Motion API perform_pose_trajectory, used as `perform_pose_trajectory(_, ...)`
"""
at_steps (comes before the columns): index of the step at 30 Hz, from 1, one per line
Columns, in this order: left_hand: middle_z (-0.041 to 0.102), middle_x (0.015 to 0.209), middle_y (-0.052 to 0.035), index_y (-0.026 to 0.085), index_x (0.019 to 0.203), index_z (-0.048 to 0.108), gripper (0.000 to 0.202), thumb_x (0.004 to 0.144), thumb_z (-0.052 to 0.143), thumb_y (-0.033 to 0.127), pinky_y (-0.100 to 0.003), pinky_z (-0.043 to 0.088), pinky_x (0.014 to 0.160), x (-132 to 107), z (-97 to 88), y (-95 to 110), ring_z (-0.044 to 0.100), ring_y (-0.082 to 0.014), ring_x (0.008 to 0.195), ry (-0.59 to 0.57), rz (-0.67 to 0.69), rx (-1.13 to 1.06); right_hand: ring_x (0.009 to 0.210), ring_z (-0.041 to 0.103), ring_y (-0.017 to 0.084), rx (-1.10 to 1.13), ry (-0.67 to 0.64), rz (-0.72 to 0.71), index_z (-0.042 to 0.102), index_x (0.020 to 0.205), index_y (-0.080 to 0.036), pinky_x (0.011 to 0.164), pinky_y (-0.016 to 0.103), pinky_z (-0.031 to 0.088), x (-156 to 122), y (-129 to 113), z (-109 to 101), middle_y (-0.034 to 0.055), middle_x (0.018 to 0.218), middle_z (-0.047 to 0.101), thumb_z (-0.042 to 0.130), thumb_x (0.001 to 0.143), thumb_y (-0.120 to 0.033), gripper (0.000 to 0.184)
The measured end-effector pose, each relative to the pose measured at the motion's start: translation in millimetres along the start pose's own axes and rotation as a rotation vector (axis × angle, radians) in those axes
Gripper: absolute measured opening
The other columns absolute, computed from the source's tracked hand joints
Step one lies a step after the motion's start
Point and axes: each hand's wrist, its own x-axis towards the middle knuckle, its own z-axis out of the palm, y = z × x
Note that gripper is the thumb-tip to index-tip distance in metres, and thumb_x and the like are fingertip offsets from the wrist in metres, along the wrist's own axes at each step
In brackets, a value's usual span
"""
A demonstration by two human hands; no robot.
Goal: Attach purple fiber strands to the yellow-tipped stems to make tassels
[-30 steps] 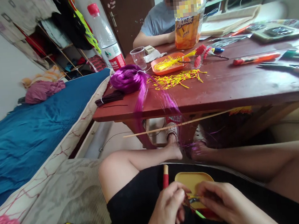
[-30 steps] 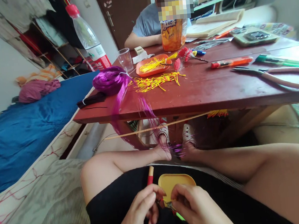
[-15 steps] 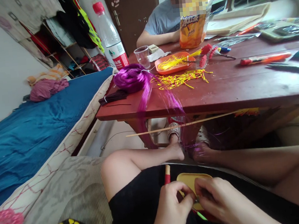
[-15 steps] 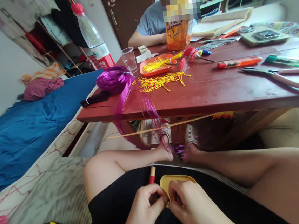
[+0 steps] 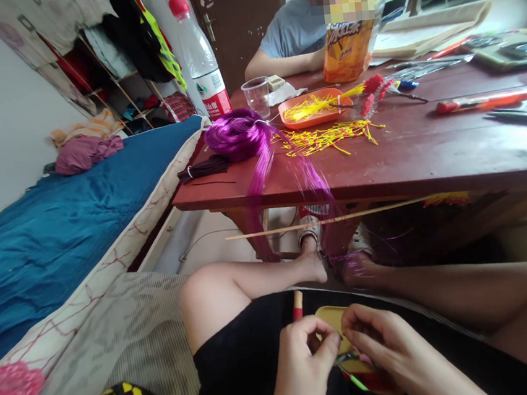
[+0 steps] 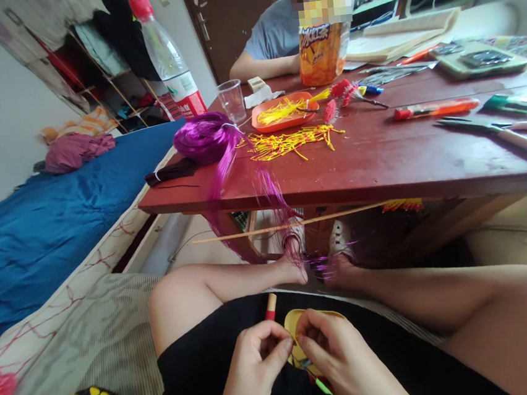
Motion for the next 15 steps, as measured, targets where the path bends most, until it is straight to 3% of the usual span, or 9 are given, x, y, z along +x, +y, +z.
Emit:
perform_pose_trajectory(3, 0.047, 0.05, 0.0027, 0.013, 0.061, 0.062, 0.015, 0.069, 0.063, 0.026, -0.021, 0.027, 0.045, 2, -0.2, -2, 0.037, -0.009, 0.047, 0.004, -0.066, -0.117, 0.049, 0.032, 0.009, -0.069, 0.023, -0.038, 0.042, 0.066, -0.019, 0.045, 0.019, 0.026, 0, -2, 0, -0.0073, 0.055, 0.035, 0.043, 0.078, -0.029, 0.015)
perform_pose_trajectory(10, 0.039, 0.041, 0.0079, 0.013, 0.056, 0.056, 0.022, 0.062, 0.07, 0.028, -0.018, 0.015, 0.037, 1, 11.8, -5, 0.027, -0.0036, 0.037, 0.07, -0.208, -0.446, 0.05, 0.047, 0.013, -0.506, 0.141, -0.203, 0.037, 0.061, -0.023, 0.05, 0.022, 0.035, 3, -5, 8, -0.0037, 0.054, 0.05, 0.04, 0.071, -0.017, 0.012)
perform_pose_trajectory(12, 0.039, 0.039, 0.0081, 0.012, 0.056, 0.055, 0.026, 0.06, 0.073, 0.03, -0.016, 0.013, 0.036, 6, 5.0, -1, 0.026, -0.0024, 0.035, 0.142, -0.192, -0.568, 0.052, 0.051, 0.014, -0.524, 0.207, -0.247, 0.04, 0.063, -0.023, 0.052, 0.023, 0.038, 2, -5, 7, -0.0022, 0.057, 0.055, 0.038, 0.076, -0.021, 0.013)
perform_pose_trajectory(15, 0.046, 0.044, 0.0065, 0.012, 0.059, 0.055, 0.025, 0.057, 0.075, 0.027, -0.012, 0.015, 0.035, 26, -27.0, 13, 0.031, -0.0014, 0.036, 0.333, -0.092, -0.747, 0.056, 0.058, 0.016, -0.45, 0.27, -0.269, 0.048, 0.077, -0.025, 0.055, 0.024, 0.043, 0, -2, 1, -0.0006, 0.063, 0.06, 0.038, 0.081, -0.032, 0.013)
